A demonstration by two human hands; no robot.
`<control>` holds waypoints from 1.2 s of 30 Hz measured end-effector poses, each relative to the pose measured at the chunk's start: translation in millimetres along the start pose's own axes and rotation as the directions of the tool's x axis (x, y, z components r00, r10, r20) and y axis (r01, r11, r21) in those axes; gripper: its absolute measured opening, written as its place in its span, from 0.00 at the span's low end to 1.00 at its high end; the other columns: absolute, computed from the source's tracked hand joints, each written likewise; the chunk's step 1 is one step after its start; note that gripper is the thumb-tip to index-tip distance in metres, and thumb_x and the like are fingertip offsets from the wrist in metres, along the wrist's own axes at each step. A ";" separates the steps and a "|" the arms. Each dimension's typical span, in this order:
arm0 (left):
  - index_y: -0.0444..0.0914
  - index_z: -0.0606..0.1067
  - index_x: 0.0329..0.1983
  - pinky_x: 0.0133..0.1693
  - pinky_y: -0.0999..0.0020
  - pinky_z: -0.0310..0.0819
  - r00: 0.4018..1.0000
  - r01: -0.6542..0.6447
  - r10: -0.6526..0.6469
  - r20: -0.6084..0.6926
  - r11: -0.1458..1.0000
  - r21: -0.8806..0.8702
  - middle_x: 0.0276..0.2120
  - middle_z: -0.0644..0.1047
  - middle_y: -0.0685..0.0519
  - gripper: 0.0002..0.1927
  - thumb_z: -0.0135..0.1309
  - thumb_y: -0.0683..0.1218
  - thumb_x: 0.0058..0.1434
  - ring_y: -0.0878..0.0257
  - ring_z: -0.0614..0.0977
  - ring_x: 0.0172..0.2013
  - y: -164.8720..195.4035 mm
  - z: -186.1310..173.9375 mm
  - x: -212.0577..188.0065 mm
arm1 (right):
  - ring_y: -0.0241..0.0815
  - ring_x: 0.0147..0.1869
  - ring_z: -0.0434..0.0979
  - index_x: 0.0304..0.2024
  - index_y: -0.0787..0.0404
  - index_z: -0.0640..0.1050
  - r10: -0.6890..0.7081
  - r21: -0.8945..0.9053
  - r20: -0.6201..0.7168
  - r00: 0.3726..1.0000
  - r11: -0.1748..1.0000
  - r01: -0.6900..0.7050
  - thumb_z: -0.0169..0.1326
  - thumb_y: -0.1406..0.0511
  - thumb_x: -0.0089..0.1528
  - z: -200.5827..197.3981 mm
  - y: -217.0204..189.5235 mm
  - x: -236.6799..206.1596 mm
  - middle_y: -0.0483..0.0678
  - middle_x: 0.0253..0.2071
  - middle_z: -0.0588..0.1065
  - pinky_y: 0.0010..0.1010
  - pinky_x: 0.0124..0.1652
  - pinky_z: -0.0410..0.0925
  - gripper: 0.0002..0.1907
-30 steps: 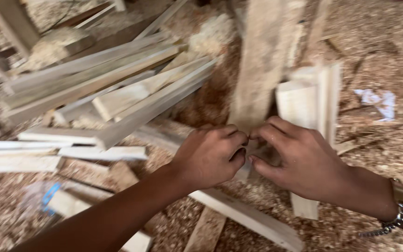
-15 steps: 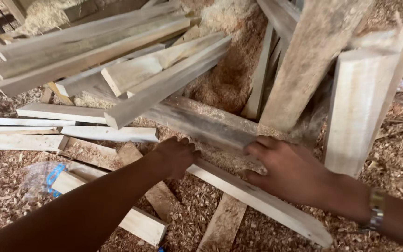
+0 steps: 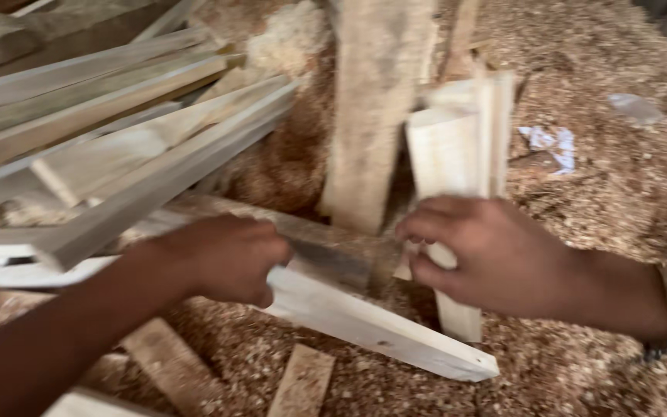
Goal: The person assembles a wooden frame by hammering nails into joints. They then gather several small wooden blocks from under a workbench and place them on the floor.
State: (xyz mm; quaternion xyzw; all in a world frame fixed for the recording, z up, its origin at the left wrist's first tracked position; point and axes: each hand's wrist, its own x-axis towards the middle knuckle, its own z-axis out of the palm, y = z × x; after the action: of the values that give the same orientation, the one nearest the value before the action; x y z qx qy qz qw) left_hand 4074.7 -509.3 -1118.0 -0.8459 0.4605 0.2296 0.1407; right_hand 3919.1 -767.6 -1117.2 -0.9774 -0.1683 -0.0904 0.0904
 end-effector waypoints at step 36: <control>0.34 0.69 0.66 0.62 0.54 0.74 0.800 -0.599 -0.135 -0.584 -0.239 -0.765 0.56 0.81 0.39 0.40 0.69 0.53 0.52 0.52 0.83 0.59 139.7 20.9 124.0 | 0.55 0.69 0.68 0.75 0.58 0.40 0.472 0.840 0.096 0.876 0.434 -0.326 0.66 0.44 0.50 -12.0 103.9 -11.8 0.58 0.71 0.55 0.48 0.61 0.68 0.66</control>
State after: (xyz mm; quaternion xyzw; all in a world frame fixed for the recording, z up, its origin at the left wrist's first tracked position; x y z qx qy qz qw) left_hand 4009.7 -663.4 -1203.8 -0.5487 0.2936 0.3048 -0.7210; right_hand 3942.3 -870.1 -1123.2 -0.8141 0.0530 -0.0497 0.5761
